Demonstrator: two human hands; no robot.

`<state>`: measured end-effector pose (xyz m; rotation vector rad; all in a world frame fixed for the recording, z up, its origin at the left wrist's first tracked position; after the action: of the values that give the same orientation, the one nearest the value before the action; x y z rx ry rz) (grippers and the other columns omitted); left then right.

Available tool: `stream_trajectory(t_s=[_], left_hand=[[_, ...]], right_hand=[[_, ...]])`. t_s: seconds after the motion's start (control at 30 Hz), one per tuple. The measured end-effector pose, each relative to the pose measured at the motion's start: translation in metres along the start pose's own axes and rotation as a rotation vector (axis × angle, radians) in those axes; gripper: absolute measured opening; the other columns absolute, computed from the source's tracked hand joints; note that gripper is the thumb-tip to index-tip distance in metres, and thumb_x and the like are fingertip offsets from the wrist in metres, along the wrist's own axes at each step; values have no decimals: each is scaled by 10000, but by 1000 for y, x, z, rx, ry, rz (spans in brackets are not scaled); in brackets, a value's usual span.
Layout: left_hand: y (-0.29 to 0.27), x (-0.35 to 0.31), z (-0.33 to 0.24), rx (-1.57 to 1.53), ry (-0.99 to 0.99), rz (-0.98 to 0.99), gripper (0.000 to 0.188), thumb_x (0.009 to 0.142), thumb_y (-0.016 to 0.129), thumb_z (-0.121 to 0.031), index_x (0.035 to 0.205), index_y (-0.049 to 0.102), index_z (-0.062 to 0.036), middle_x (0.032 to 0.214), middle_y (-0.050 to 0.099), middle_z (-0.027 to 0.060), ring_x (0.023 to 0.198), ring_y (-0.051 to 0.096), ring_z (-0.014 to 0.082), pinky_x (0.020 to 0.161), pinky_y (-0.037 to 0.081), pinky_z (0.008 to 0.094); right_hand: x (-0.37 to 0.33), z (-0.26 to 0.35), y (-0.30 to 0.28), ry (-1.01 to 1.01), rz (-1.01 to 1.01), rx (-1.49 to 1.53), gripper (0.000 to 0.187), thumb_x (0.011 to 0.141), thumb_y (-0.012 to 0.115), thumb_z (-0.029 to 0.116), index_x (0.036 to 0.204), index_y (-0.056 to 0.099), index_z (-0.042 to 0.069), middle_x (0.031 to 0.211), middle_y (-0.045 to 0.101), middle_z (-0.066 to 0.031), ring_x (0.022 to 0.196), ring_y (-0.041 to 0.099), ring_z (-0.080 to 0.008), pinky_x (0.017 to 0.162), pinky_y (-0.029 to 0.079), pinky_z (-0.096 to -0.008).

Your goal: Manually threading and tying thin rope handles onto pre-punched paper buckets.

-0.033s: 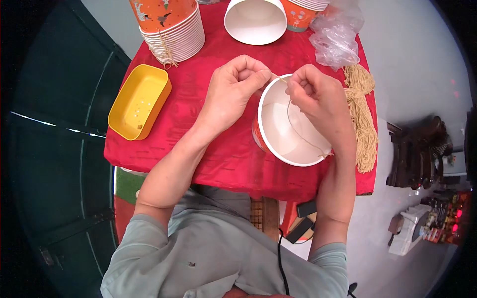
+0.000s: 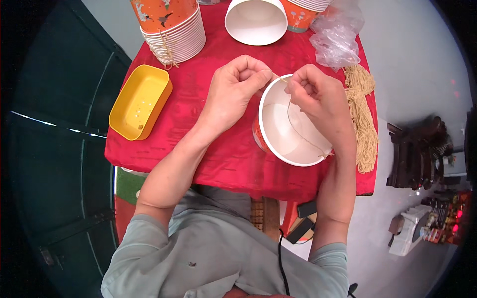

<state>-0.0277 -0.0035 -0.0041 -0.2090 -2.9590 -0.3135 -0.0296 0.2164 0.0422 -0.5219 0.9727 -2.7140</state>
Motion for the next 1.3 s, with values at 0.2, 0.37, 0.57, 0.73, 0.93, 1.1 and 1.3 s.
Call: stream_trajectory(t_s=[0.2, 0.37, 0.57, 0.73, 0.93, 1.1, 1.3], left_hand=[[1, 6, 1, -60, 32, -2, 179, 1151, 683, -149, 1208, 721, 16, 1009, 831, 86, 930, 778, 115, 863, 624, 279], [3, 7, 1, -74, 70, 6, 204, 1153, 680, -155, 1246, 737, 18, 1033, 829, 91, 962, 784, 128, 912, 638, 294], [12, -4, -4, 85, 119, 34, 409, 1144, 677, -118, 1531, 614, -2, 1254, 816, 137, 1169, 758, 161, 1044, 605, 329], [25, -15, -8, 62, 193, 204, 731, 1080, 700, -31, 1732, 373, -65, 1575, 663, 168, 1414, 644, 191, 1152, 548, 347], [19, -12, -24, 136, 106, 251, 764, 1012, 578, 94, 1729, 366, -65, 1601, 644, 179, 1468, 619, 208, 1206, 507, 363], [12, -2, -43, 440, 331, 307, 667, 983, 555, 103, 1626, 481, -55, 1465, 758, 185, 1409, 708, 296, 1160, 556, 401], [4, 12, -60, 405, 189, 357, 539, 997, 559, 127, 1519, 572, -5, 1347, 785, 148, 1330, 737, 246, 1145, 572, 388]], right_hand=[[2, 4, 0, 64, -28, 315, 117, 1013, 768, 74, 1092, 753, -12, 891, 769, -17, 794, 690, -50, 701, 568, -262], [2, 2, -1, 63, 25, 378, 240, 1011, 801, 72, 1240, 794, 1, 965, 777, -27, 829, 690, -60, 734, 575, -255], [2, -3, 4, -11, -15, 293, 275, 1016, 814, 109, 1269, 793, 5, 936, 787, -40, 827, 710, -98, 772, 595, -298], [-2, -5, -8, -61, -102, 185, 266, 1029, 801, 134, 1269, 796, 18, 919, 803, -79, 829, 745, -121, 756, 601, -316], [-10, 15, -15, -13, -104, 174, 203, 1031, 798, 154, 1191, 793, 31, 875, 812, -116, 773, 787, -183, 717, 610, -350], [-20, 29, -15, -56, -77, 73, 203, 1073, 755, 168, 1235, 762, 45, 837, 805, -105, 699, 755, -160, 636, 569, -323], [-13, 18, -30, -53, -287, 425, 238, 1134, 691, 180, 1293, 759, 15, 849, 780, -34, 731, 698, -77, 649, 540, -238]])
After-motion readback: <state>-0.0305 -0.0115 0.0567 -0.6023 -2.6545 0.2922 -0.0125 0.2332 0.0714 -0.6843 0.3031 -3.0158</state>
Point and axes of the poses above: each hand's wrist, its own x-axis towards the middle knuckle, its own y-axis out of the palm, z = x × y, the point moved 1 cm from there along x, towards the middle knuckle
